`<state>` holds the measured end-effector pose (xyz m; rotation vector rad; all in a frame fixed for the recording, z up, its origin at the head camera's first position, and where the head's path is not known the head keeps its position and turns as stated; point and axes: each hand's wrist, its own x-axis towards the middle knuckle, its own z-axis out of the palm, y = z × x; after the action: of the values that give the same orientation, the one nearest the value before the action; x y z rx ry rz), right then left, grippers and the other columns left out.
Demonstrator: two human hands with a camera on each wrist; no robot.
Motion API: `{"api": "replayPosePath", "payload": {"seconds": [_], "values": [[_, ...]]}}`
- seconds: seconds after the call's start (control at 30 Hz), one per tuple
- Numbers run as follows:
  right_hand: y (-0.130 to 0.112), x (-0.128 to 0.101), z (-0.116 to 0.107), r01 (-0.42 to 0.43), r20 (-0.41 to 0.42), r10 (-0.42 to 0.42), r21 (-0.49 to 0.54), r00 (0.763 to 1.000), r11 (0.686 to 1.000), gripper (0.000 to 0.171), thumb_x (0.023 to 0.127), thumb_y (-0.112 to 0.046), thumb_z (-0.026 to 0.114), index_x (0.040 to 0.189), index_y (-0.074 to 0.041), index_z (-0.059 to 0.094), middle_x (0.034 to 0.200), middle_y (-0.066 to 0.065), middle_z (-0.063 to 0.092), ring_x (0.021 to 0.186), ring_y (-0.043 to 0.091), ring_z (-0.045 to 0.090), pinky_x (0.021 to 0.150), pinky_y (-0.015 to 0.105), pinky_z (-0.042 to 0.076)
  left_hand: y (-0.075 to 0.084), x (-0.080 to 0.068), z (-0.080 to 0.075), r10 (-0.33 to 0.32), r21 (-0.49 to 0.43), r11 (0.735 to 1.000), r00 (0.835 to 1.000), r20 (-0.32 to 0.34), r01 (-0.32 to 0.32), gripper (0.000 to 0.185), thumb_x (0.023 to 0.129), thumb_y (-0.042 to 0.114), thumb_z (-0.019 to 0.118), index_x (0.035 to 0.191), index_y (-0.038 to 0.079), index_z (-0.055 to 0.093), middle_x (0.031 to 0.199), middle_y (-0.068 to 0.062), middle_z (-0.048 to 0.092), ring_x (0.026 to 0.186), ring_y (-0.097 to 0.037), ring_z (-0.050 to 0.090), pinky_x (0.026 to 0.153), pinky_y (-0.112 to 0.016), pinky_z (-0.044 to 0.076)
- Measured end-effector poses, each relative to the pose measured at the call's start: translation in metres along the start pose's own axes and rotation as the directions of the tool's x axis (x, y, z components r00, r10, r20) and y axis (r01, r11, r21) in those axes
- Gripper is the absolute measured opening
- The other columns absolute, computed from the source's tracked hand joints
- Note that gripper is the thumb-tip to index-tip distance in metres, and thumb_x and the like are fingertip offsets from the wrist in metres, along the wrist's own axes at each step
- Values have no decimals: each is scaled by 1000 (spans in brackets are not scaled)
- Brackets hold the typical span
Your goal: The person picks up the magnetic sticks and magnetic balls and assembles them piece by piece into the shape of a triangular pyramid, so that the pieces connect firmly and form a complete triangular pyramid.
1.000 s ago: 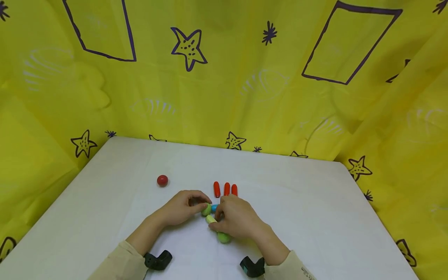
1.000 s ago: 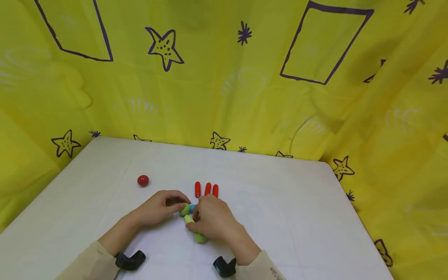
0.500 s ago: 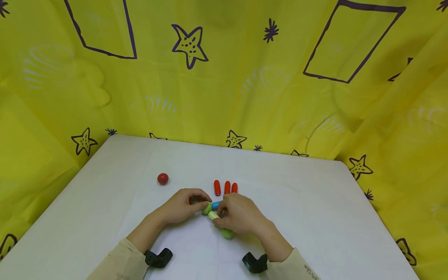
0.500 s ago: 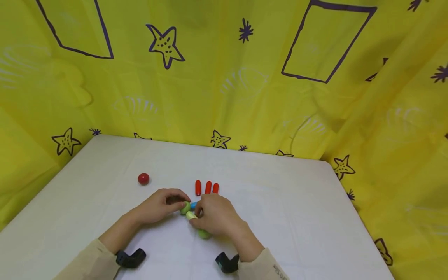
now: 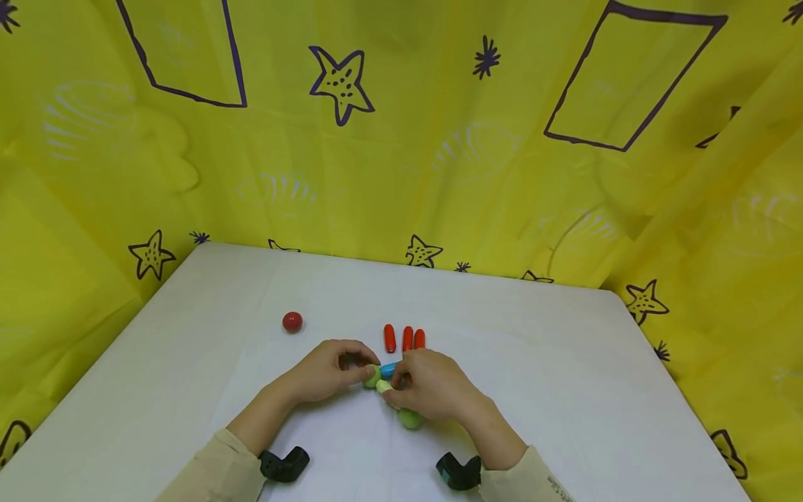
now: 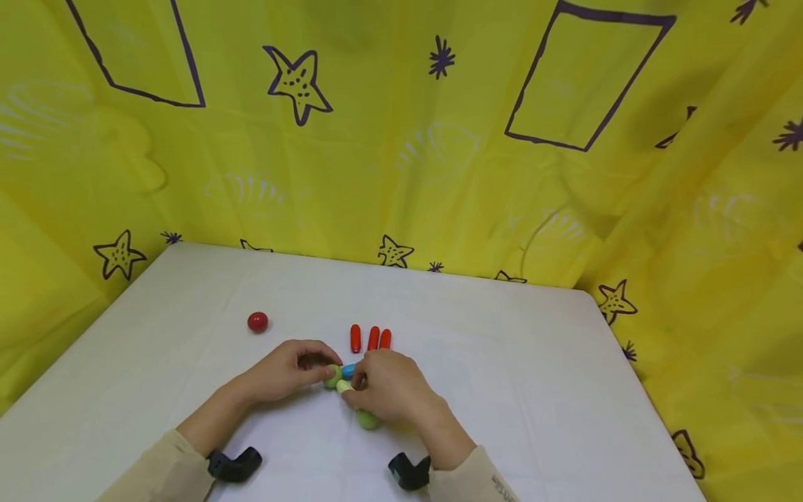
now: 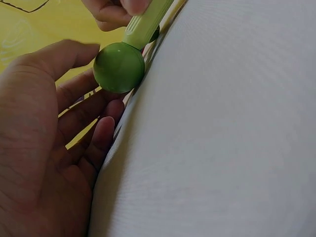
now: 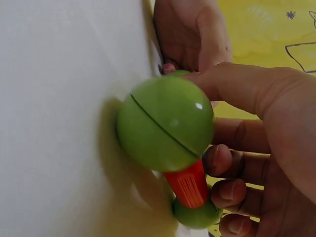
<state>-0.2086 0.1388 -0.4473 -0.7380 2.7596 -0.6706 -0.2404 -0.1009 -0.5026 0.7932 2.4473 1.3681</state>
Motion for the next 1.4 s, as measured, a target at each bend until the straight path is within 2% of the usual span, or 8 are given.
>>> {"api": "replayPosePath", "payload": {"seconds": [0.17,0.3,0.37,0.53,0.73,0.93,1.2,1.4], "values": [[10,1,-11,-77,-98,87,102,991,992,13,95,-32,75,85,-23,74,64,-9,55,61,9,51,56,24,38,0,1,-1,8,8,1000,1000,-2,-8,18,95,34,76,112,29,76,105,12,72,96,-12,59,82,-24,48],[27,4,-16,-169,-245,208,170,947,971,5,98,-24,69,99,-20,73,74,-2,55,67,15,49,59,27,38,2,1,-1,-14,20,1000,1000,-1,14,17,95,36,75,111,32,77,102,12,71,92,-14,57,79,-25,47],[35,6,-16,-215,-273,266,205,924,955,11,100,-22,66,109,-18,72,82,0,57,71,16,51,63,28,41,2,0,-2,-30,24,999,1000,6,30,17,95,37,74,112,33,78,101,12,70,89,-14,55,76,-25,46],[49,8,-9,-285,-217,347,273,912,919,20,102,-25,64,119,-15,69,97,4,62,81,18,55,71,31,46,2,-2,0,-59,32,998,998,30,58,18,96,38,73,113,38,78,100,15,70,88,-14,55,74,-25,44],[48,9,-4,-330,-153,382,281,912,901,38,100,-36,66,129,-11,65,91,2,65,81,17,57,71,31,45,4,-3,0,-52,29,998,997,63,50,21,97,37,72,116,43,76,101,17,69,91,-14,56,76,-26,46],[45,10,-4,-331,-141,384,297,913,896,53,98,-27,69,144,-5,56,86,3,64,74,17,56,67,30,44,6,-2,1,-49,25,999,996,80,47,21,98,37,72,117,42,76,100,16,67,89,-14,55,75,-26,45],[46,11,-3,-325,-159,376,274,913,905,32,95,-19,66,127,-15,71,82,3,62,71,17,54,64,30,42,7,-2,1,-24,28,999,997,76,22,21,98,35,71,118,41,76,99,16,67,89,-14,55,75,-26,46],[44,11,-3,-327,-172,380,272,909,905,20,94,-19,67,113,-17,72,75,3,58,66,18,51,61,30,38,6,-3,1,-18,38,999,997,70,16,22,98,34,72,118,42,76,101,17,67,92,-13,55,77,-26,46]]}}
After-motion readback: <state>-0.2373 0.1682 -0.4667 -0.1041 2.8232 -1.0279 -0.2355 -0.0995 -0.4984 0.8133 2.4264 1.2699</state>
